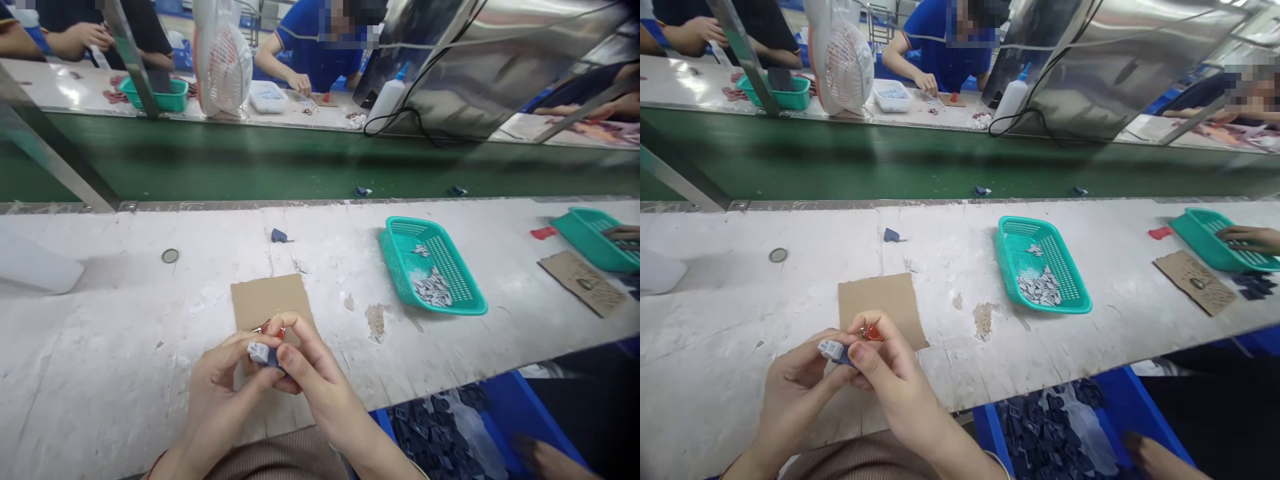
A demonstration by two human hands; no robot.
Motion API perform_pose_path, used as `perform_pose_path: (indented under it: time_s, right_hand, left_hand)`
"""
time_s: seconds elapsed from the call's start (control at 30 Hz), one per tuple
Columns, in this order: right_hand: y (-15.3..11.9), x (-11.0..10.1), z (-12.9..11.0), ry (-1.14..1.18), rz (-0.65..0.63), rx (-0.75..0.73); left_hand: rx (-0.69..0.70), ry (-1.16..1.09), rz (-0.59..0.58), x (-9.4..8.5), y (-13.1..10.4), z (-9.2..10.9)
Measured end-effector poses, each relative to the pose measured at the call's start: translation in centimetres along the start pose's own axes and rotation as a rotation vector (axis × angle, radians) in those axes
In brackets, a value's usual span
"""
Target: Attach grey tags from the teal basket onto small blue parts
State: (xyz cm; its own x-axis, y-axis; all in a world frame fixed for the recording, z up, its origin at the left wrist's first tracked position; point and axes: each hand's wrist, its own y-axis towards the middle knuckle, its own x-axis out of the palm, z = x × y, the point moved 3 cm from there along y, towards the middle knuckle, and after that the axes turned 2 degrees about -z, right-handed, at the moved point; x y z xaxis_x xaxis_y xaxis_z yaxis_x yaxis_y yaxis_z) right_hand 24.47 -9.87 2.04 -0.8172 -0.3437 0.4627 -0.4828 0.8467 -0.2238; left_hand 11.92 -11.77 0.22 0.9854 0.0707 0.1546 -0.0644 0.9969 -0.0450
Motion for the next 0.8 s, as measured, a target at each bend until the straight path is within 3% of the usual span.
perform_pose_path:
  time_s: [0.2, 0.3, 0.37, 0.43, 0.5, 0.57, 0.6, 0.7, 0.8]
  right_hand:
    - [-0.6, -0.8, -0.1, 0.010, 0.105, -0.040]
    - [-1.3, -1.6, -0.9, -0.182, 0.021, -0.043]
    - [-1.8, -3.6, -2.2, -0.383, -0.021, -0.067]
    - [-1.9, -7.4, -4.5, -0.660, 0.111, -0.161]
    - [-1.7, -12.7, -7.4, -1.044, 0.387, -0.247]
    - [-1.3, -18.4, -10.3, -1.540, 0.689, -0.175]
    - [-0.9, -21.0, -11.5, -1.623, 0.752, -0.128]
    - [0.3, -27.1, -14.0, -1.774, 0.794, -0.023]
    - [1.5, -29.8, -14.9, -1.917, 0.723, 0.055]
  left_hand:
    - [-0.120, 0.008, -0.126, 1.1, 0.4, -0.1]
    - [-0.225, -0.040, -0.172, 2.0, 1.0, 0.2]
    - [-0.286, -0.115, -0.165, 2.2, 1.9, 0.6]
    - [-0.330, -0.186, -0.122, 1.8, 3.4, 1.1]
    - [-0.344, -0.200, -0.043, 0.6, 5.5, 1.4]
    - [-0.288, -0.136, 0.009, -1.0, 8.2, 1.7]
    - [-0.236, -0.062, 0.021, -1.8, 9.7, 1.7]
    - [-0.071, 0.351, 0.044, -4.5, 14.8, 1.8]
    - [0.004, 0.639, 0.161, -7.1, 19.6, 2.2]
